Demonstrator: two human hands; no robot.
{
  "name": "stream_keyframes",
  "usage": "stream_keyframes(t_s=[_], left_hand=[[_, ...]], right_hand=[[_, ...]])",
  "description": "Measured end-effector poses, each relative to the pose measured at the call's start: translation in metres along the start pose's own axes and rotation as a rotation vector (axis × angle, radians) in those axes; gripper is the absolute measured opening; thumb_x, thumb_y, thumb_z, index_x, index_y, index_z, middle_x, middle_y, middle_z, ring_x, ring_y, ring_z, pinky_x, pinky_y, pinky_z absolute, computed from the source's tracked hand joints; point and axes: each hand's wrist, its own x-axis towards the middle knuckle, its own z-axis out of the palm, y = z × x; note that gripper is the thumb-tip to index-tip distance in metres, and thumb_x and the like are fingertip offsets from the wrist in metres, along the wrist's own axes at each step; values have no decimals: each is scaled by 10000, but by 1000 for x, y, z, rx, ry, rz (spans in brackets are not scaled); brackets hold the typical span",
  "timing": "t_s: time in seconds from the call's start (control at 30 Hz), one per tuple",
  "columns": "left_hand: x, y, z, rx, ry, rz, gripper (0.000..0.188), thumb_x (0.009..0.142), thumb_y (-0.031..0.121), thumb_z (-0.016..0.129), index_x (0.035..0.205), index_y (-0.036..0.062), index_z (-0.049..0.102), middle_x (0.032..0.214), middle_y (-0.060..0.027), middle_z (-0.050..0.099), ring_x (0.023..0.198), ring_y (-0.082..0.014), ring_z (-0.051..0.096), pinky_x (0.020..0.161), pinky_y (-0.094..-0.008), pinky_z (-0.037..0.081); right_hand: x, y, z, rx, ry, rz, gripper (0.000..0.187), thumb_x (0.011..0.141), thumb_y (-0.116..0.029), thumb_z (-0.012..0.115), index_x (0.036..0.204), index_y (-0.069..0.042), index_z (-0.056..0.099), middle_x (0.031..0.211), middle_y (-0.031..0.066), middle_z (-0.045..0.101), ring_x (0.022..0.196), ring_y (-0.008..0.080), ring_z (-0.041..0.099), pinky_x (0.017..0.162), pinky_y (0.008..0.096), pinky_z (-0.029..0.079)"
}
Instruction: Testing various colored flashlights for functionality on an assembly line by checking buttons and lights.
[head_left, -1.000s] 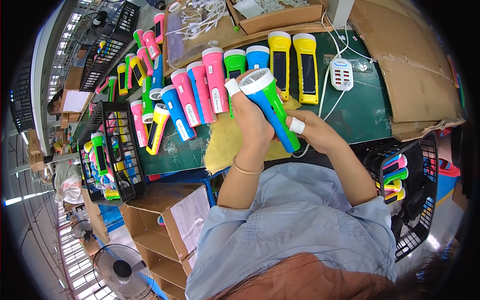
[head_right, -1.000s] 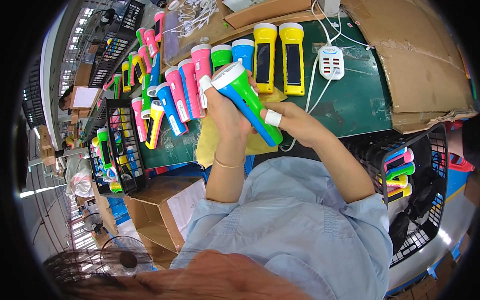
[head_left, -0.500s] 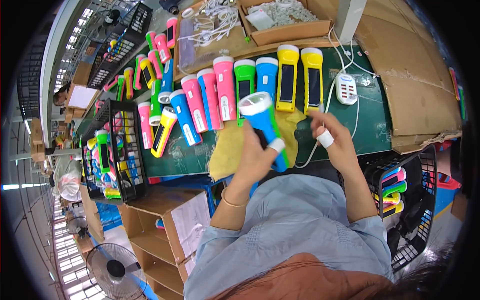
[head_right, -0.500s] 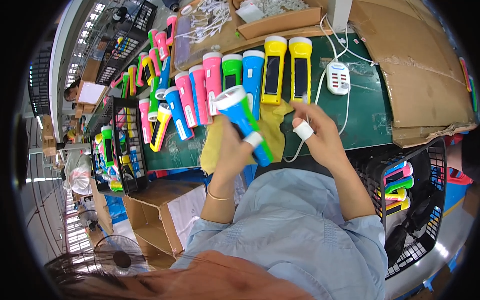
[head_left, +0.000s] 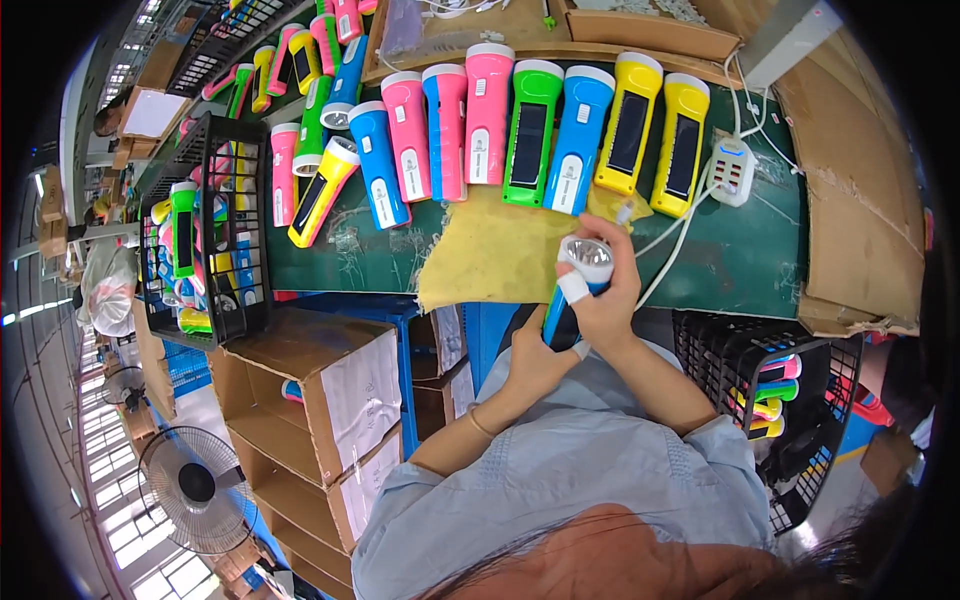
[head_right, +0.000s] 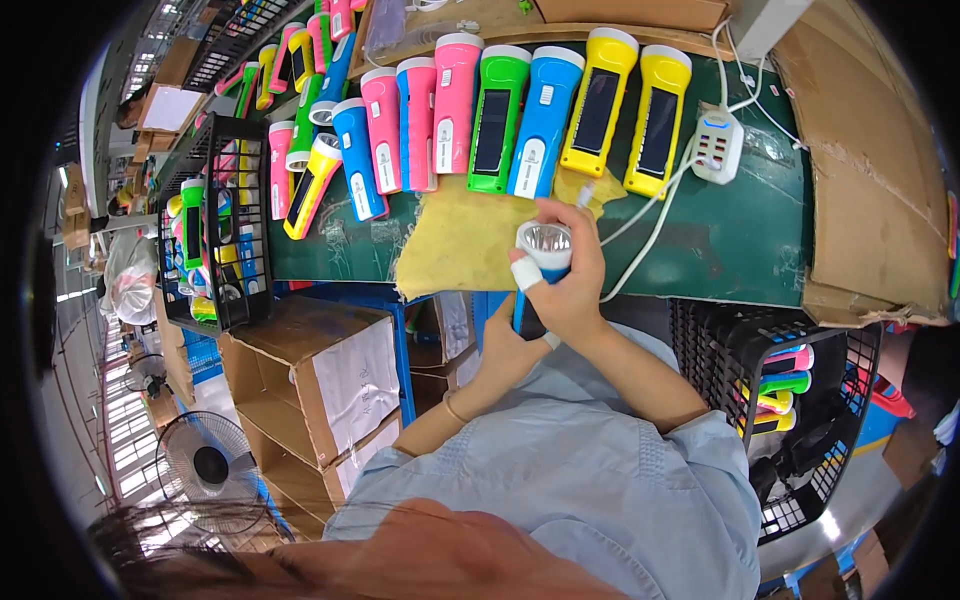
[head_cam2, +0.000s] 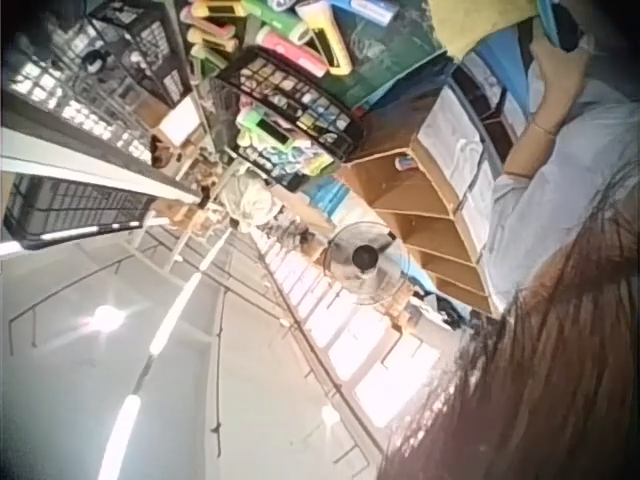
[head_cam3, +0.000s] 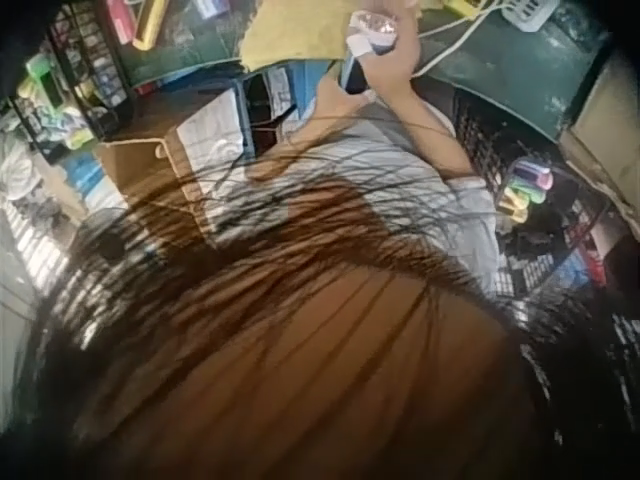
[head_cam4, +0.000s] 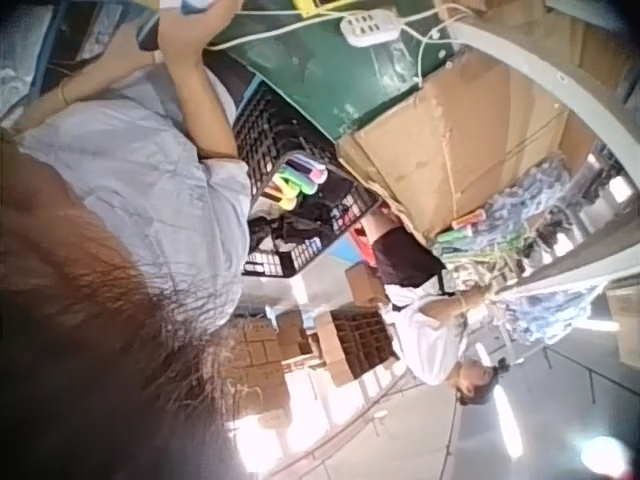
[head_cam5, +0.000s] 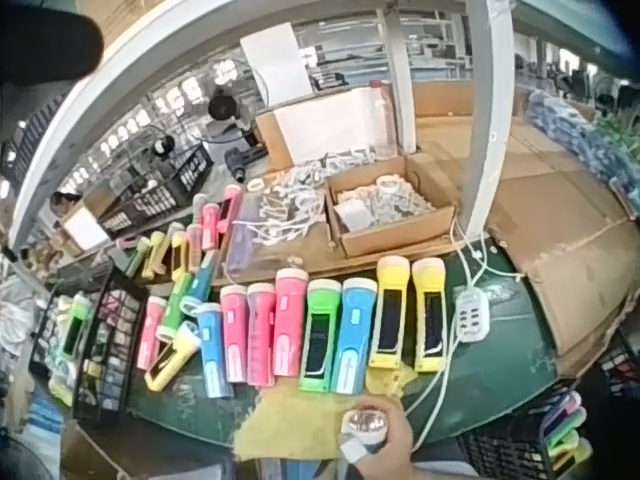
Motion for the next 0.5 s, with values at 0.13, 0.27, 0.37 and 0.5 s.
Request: stream_keyframes(t_s=[0.13,0.27,0.37,0.5], left_hand=[[2,-22,6,93,175,175,424,605,130,752,951,-34,570,773,-174,641,734,-185,647,638,-307,487],[6,-39,20,-326,251,73,282,667,91,695,910,-10,595,816,-139,653,805,-179,639,690,-319,495],[12,-29,12,-115,207,153,307,640,101,708,900,-19,597,820,-129,651,766,-138,613,678,-310,489],[9,-1,-22,-715,-416,-300,262,687,69,692,889,-24,555,713,-106,593,562,-186,593,506,-312,476]], right_hand=[[-9,0,4,-293,32,-288,427,649,-132,740,997,-7,527,888,138,555,749,275,540,675,323,444],[-9,-3,8,-323,-71,-420,398,664,-164,736,957,-14,511,907,162,548,795,270,561,677,324,449],[-5,-1,10,-344,-4,-374,371,673,-154,721,957,-14,527,938,162,545,789,267,544,695,323,441],[22,-6,-5,-120,-119,-180,237,815,-109,604,1030,-13,575,930,76,476,794,157,490,712,237,384]])
